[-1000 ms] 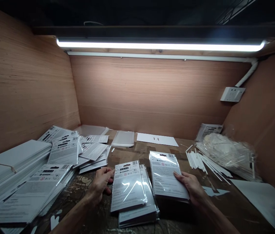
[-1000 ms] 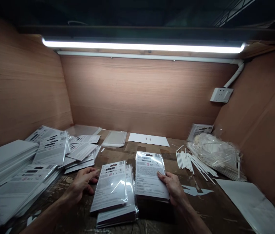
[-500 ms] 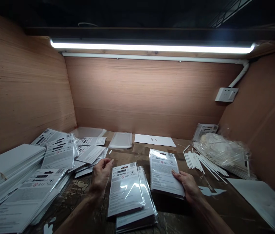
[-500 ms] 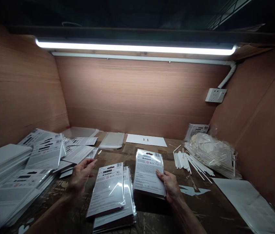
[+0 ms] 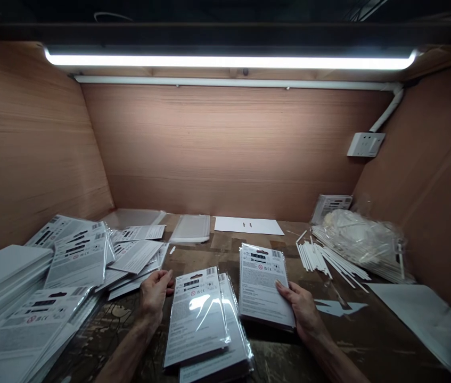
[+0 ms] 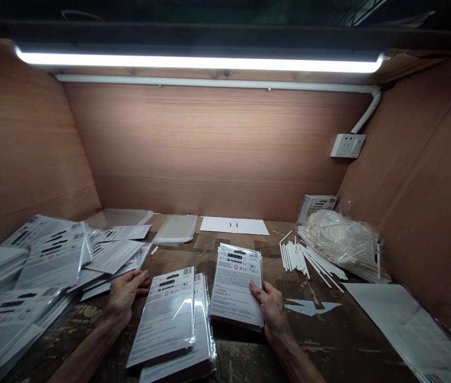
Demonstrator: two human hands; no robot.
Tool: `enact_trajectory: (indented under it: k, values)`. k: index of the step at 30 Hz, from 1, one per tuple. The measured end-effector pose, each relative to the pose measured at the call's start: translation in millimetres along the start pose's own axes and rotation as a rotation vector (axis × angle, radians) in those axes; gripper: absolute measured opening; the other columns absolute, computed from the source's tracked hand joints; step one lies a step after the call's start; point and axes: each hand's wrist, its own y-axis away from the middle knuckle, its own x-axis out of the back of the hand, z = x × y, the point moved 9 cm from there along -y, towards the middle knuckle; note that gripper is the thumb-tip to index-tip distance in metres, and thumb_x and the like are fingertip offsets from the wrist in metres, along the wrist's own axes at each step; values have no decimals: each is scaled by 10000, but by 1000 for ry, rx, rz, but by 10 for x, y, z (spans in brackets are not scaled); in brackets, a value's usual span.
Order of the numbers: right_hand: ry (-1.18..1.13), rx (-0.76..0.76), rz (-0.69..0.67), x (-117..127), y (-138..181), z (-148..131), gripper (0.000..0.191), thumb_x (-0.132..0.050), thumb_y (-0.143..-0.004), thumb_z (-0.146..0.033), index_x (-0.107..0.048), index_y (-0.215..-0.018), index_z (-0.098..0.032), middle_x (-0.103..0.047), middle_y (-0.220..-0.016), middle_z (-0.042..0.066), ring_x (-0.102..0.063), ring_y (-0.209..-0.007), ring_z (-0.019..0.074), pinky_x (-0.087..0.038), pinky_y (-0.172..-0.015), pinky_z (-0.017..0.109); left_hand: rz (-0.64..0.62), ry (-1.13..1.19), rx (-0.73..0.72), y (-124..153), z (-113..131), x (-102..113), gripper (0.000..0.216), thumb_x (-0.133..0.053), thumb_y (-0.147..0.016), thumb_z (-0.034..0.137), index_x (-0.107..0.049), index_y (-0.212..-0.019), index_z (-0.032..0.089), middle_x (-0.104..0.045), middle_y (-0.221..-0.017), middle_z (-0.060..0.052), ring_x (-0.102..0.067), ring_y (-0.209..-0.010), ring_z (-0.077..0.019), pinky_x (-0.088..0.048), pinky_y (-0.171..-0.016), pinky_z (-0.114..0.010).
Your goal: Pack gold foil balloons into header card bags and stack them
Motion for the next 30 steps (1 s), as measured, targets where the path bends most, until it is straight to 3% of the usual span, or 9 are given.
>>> enact_trajectory:
  k: [21, 25, 27, 30]
  values:
    - [26, 16, -9, -38, 58, -41, 310, -681, -534, -296, -593, -772, -116, -662, -612, 49, -610, -688, 258, -492, -602, 350, -49, 44, 29, 31, -53, -22, 284, -657, -453, 304, -521, -602, 104, -531, -512, 18, -503, -466, -108, -415, -432, -225]
    - [29, 62, 13, -25, 79, -110, 329, -677, -545, -305, -569, -799, -125, -659, -631, 44, -603, -706, 258, -488, -610, 344, 55, -8, -116, 64, 151, 43, 303, -633, -512, 347, -526, -687, 125, -525, -588, 15, -512, -558, -134, -415, -460, -230]
    - [65, 176, 39, -31, 130, -265, 332, -661, -569, -318, -552, -832, -146, -661, -702, 39, -596, -728, 244, -485, -617, 321, 46, -1, -245, 218, 399, -71, 340, -630, -547, 347, -529, -798, 142, -552, -716, -4, -533, -684, -156, -435, -556, -242]
    - [206, 396, 79, -103, 305, -567, 327, -629, -609, -325, -527, -884, -179, -646, -816, 32, -579, -753, 221, -478, -627, 285, -237, 64, -241, 589, 637, -623, 482, -664, -547, 298, -494, -975, 155, -545, -959, -69, -514, -887, -209, -429, -712, -284]
